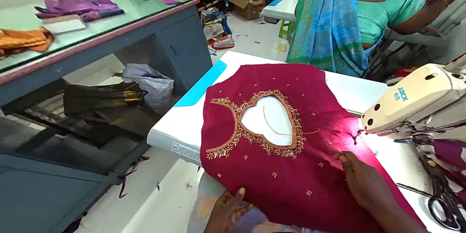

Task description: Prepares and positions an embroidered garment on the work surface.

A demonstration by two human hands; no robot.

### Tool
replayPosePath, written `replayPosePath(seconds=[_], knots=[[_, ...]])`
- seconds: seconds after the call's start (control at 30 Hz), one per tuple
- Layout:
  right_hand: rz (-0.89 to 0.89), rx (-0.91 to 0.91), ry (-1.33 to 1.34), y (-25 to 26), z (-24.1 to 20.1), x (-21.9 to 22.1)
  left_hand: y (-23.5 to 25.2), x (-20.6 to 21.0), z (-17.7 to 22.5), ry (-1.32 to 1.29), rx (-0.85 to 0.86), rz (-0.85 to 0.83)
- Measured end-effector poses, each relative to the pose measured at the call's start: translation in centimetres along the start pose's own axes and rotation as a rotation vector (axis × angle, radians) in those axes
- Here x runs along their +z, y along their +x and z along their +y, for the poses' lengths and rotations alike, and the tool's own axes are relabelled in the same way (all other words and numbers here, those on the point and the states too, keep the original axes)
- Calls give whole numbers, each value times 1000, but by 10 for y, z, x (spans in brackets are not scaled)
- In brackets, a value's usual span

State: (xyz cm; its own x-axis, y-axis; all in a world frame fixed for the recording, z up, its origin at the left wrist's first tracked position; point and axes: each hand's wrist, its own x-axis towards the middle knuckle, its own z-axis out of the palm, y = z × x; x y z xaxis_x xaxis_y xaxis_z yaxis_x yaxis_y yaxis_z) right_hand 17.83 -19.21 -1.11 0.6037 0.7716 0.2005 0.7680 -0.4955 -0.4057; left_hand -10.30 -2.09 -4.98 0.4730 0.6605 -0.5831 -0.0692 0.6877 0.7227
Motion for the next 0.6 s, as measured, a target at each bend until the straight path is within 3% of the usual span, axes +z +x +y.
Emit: replayPosePath(seconds=[0.1,0.13,0.23,0.3,0.43,0.6], knots=[[257,14,256,-18,-7,-18,-7,0,12,33,17,73],[360,-19,376,-26,-13,-27,-11,-5,19,180,48,57],[571,-144,701,-39,-25,-44,-18,-25,54,1015,121,-119],[474,-192,780,-40,-38,-48,-22,-21,84,1308,234,-245],[146,-150,835,-8,-62,-16,15,22,113,1305,952,-276],[-169,-61,771,57,-80,28,110,68,128,1386,1057,-495]])
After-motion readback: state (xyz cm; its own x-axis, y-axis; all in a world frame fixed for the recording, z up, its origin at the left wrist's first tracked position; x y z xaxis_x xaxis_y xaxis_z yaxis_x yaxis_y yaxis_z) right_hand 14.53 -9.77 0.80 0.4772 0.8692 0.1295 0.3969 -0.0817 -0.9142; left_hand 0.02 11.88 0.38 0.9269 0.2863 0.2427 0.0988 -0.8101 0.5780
